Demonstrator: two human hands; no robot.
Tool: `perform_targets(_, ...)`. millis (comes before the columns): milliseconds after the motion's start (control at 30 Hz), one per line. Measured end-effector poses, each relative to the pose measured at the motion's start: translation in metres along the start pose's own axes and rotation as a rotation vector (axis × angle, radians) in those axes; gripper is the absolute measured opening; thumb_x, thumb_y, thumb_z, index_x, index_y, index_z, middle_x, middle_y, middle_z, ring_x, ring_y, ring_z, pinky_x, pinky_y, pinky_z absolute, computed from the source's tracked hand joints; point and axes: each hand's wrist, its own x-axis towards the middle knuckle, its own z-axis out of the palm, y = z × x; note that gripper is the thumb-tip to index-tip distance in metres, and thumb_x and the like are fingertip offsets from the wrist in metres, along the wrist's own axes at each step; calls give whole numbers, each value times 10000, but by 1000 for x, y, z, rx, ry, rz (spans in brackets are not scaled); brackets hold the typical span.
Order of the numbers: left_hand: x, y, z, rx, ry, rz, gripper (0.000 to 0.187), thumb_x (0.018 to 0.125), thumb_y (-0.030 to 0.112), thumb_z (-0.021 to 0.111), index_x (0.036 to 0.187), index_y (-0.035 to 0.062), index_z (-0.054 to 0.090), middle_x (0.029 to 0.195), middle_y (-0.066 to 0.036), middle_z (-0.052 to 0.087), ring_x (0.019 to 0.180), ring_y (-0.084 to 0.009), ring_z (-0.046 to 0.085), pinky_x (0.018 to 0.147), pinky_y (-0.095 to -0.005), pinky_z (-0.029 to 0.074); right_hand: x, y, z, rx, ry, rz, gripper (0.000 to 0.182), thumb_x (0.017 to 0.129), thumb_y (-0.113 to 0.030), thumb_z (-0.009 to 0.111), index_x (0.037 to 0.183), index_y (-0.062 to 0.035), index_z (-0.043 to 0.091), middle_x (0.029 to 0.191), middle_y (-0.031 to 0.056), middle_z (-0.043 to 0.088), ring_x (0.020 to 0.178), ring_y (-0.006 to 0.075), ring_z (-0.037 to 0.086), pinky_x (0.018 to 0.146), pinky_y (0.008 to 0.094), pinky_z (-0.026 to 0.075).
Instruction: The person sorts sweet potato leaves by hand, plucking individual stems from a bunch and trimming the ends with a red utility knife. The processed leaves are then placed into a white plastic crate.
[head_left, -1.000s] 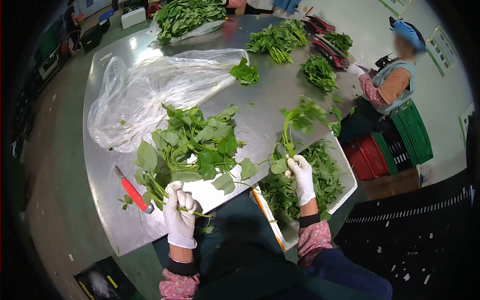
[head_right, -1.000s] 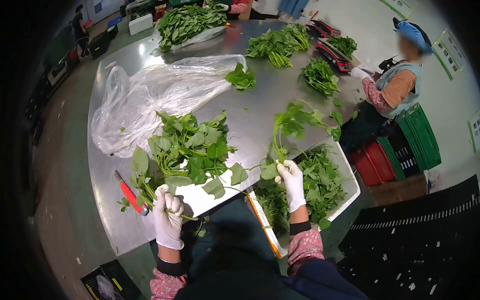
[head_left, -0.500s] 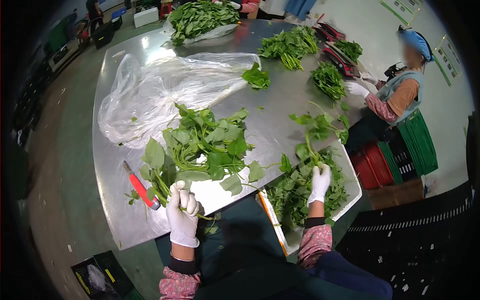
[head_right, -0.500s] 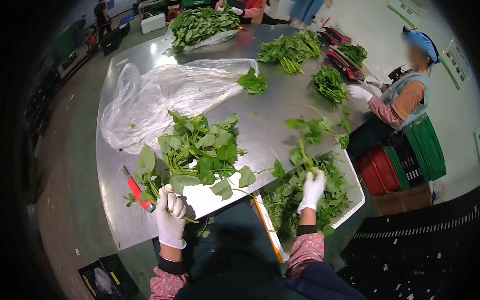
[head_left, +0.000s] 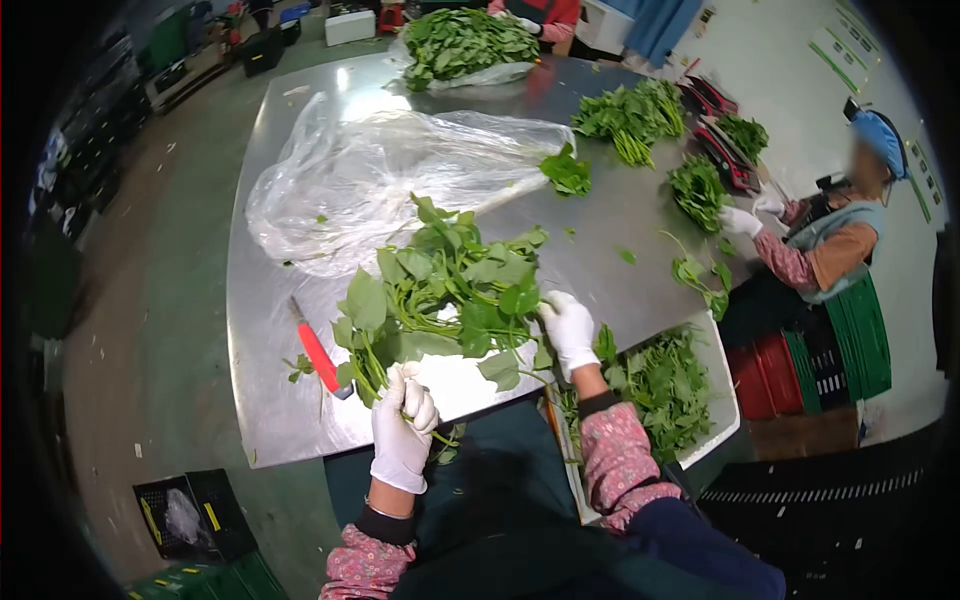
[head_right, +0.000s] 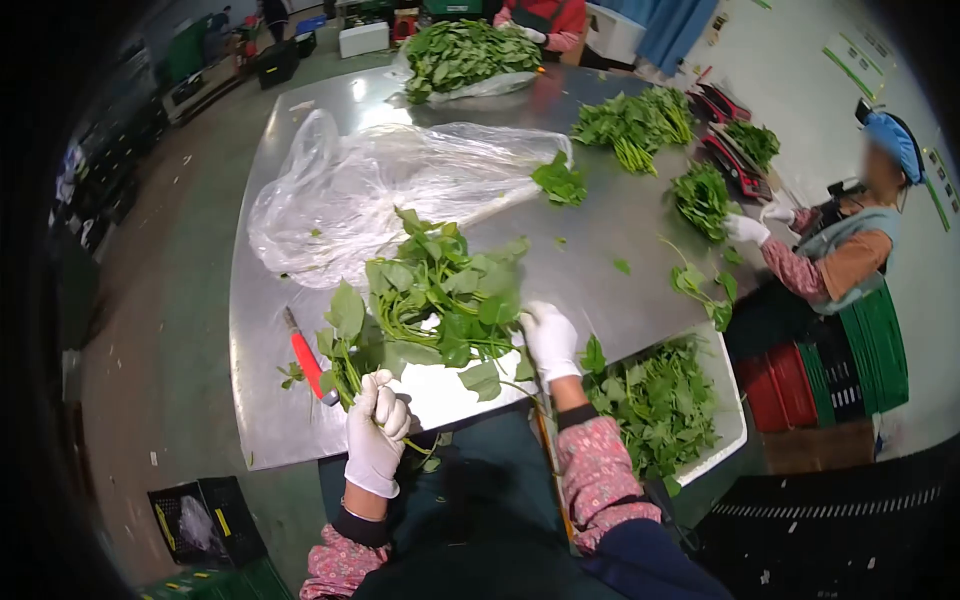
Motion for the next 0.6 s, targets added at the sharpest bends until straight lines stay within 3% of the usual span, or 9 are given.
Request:
perform_targets(33, -1, 1, -2, -14, 7, 3, 334, 1038, 343, 401, 1062, 50, 558, 556, 39, 286, 414, -79, 227, 388, -239, 189, 4, -17, -6, -60, 61, -93, 160, 841, -226, 639, 932, -110, 704, 889, 97, 695, 734, 272, 646, 637, 385, 498)
perform_targets(67, -1, 1, -4, -18, 24, 8, 336, 1039, 343, 397, 1057, 48, 558, 554, 39, 289, 412, -80, 228, 386, -239, 193, 2, -20, -34, 681, -134, 464, 141, 856, -181, 664, 935, -71, 702, 736, 13, 648, 562, 107, 552, 502, 257, 423)
perform_targets(133, 0, 0, -7, -24, 59, 17, 340, 1041, 341, 391, 1047, 45, 558, 551, 37, 293, 407, -81, 230, 383, -241, 200, 1, -24, -69, 869, -14, 450, 117, 887, -134, 655, 930, -33, 696, 647, -60, 552, 505, 1, 406, 448, 164, 304)
perform_targets(233, 3, -8, 1, 11, 58, -6, 328, 1038, 340, 404, 1037, 52, 560, 544, 40, 289, 403, -80, 236, 383, -240, 205, -11, -33, -98, 1175, 49, 509, 145, 935, -110, 587, 936, -10, 691, 630, -63, 532, 485, 0, 391, 427, 154, 282)
perform_targets(400, 1, -23, 11, 133, 76, -35, 295, 1029, 331, 438, 1030, 61, 557, 537, 44, 279, 402, -78, 242, 386, -234, 206, -34, -47, -102, 982, 94, 602, 163, 931, -113, 582, 968, -3, 697, 644, -67, 529, 506, -8, 392, 443, 146, 270)
perform_targets(433, 0, -22, 11, 153, 51, -31, 275, 1004, 329, 507, 1019, 58, 556, 569, 28, 354, 420, -84, 285, 400, -240, 215, -36, -57, -108, 1007, 120, 571, 172, 930, -114, 584, 993, 1, 695, 654, -64, 531, 515, -7, 396, 449, 148, 275)
perform_targets(533, 0, -25, 11, 120, 102, 2, 262, 1003, 321, 513, 1010, 63, 557, 592, 25, 386, 439, -88, 334, 406, -234, 240, -37, -48, -84, 1053, 146, 611, 197, 927, -95, 588, 1062, 8, 686, 714, -47, 566, 541, -2, 419, 466, 153, 304)
perform_targets(567, -1, -25, 14, 145, 93, 19, 257, 1004, 311, 514, 1048, 63, 566, 652, 13, 475, 460, -84, 376, 414, -222, 267, -41, -45, -81, 958, 183, 603, 218, 932, -86, 581, 1102, 24, 662, 774, -27, 602, 568, 9, 441, 492, 170, 345)
perform_targets(600, 2, -24, 17, 180, 108, 37, 265, 1012, 307, 496, 1079, 60, 565, 677, 10, 506, 444, -73, 352, 406, -218, 256, -40, -48, -80, 832, 273, 442, 224, 935, -89, 577, 1108, 30, 655, 784, -18, 609, 574, 16, 447, 501, 179, 356)
